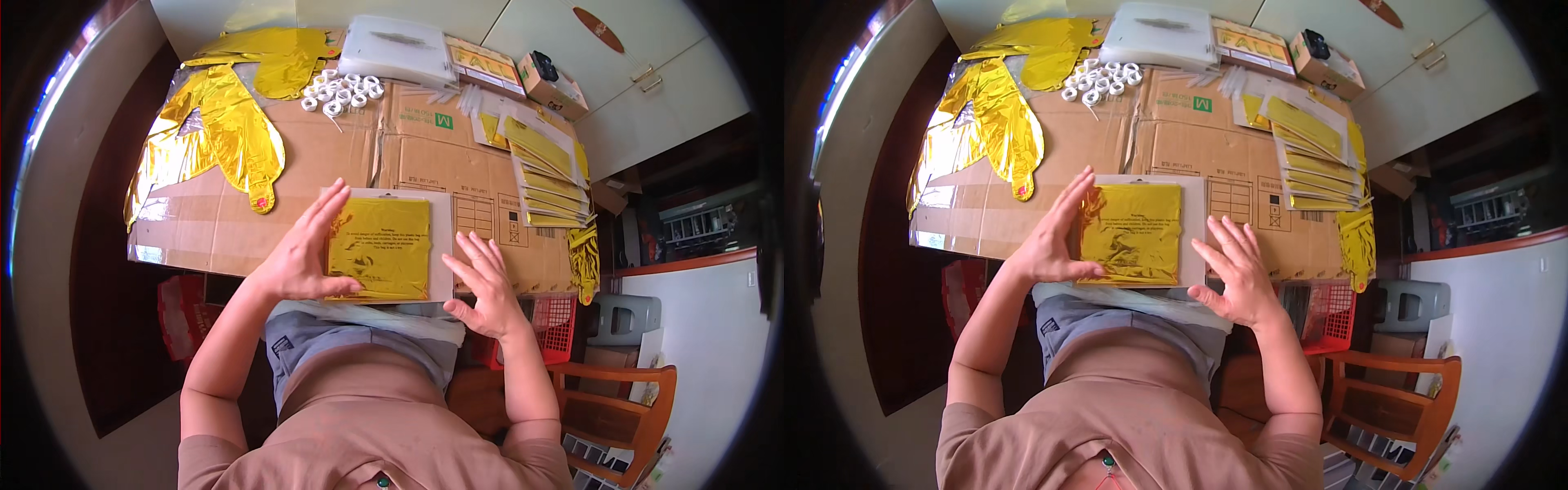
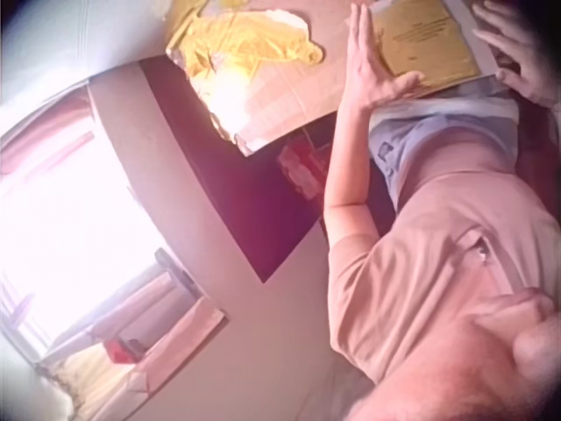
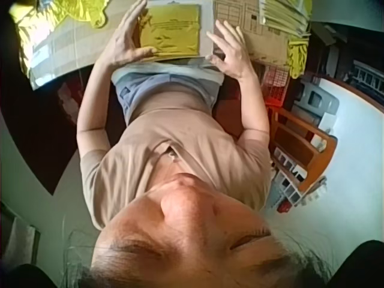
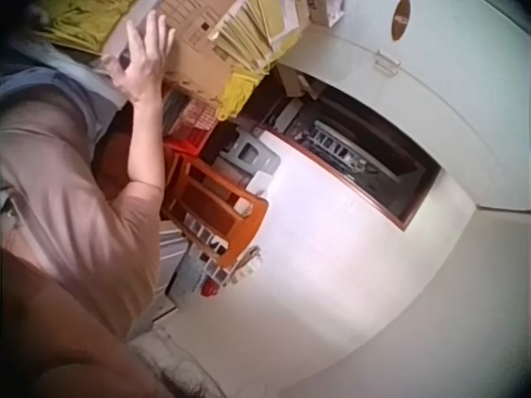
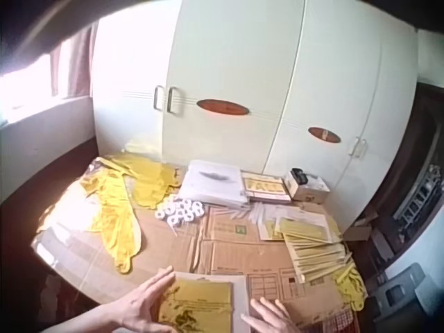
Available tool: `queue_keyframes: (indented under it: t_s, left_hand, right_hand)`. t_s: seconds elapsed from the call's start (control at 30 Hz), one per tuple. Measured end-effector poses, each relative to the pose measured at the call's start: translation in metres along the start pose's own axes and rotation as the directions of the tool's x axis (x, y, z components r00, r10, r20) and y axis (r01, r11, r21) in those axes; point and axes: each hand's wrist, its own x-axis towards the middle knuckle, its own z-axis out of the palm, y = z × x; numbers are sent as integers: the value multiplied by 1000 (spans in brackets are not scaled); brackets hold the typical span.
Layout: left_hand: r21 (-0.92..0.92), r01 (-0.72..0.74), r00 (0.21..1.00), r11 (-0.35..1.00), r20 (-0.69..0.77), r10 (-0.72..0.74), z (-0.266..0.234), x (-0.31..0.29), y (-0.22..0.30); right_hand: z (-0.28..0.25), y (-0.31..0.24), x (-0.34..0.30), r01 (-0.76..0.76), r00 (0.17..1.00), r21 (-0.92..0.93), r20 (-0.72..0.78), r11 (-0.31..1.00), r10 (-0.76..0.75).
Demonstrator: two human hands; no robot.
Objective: Folding uninflated gold foil balloons and placing them into clear plastic packaging sleeves.
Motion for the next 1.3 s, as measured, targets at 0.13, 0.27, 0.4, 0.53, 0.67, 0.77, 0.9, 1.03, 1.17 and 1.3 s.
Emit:
queue_keyframes:
  t_s: [0.13, 0.27, 0.4, 0.53, 0.67, 0.77, 0.9, 1.03, 1.17, 1.3]
  left_hand:
    - [68, 43, 984, 997, -175, -31, -10, -21, 3]
    - [147, 78, 970, 986, -238, -41, -4, -53, 9]
    - [216, 65, 979, 974, -201, -21, 3, -68, 14]
    - [288, 65, 983, 956, -185, -11, 12, -61, 21]
    - [327, 164, 981, 931, -151, -120, 18, -48, 32]
    - [377, 138, 988, 916, -113, -102, 22, -49, 28]
    - [394, 142, 987, 908, -122, -102, 24, -51, 26]
    - [408, 167, 985, 898, -101, -138, 22, -50, 27]
    - [424, 162, 987, 891, -77, -143, 22, -50, 27]
    - [427, 125, 992, 896, -47, -116, 20, -50, 27]
  right_hand:
    - [13, -10, -4, -80, 984, -44, -164, 996, 72]
    - [23, -26, -10, -141, 956, -33, -263, 989, 128]
    - [30, -29, -11, -131, 946, -12, -302, 991, 121]
    - [32, -31, 1, -137, 936, 65, -317, 988, 151]
    - [37, -37, 12, -184, 913, 218, -322, 959, 249]
    - [38, -46, 28, -125, 933, 144, -320, 982, 165]
    - [46, -48, 32, -34, 992, -182, -127, 983, 10]
    - [48, -39, 24, -64, 995, -182, -93, 981, 47]
    - [46, -34, 21, -83, 993, -109, -89, 991, 74]
    - [43, -30, 18, -109, 987, 24, -113, 994, 111]
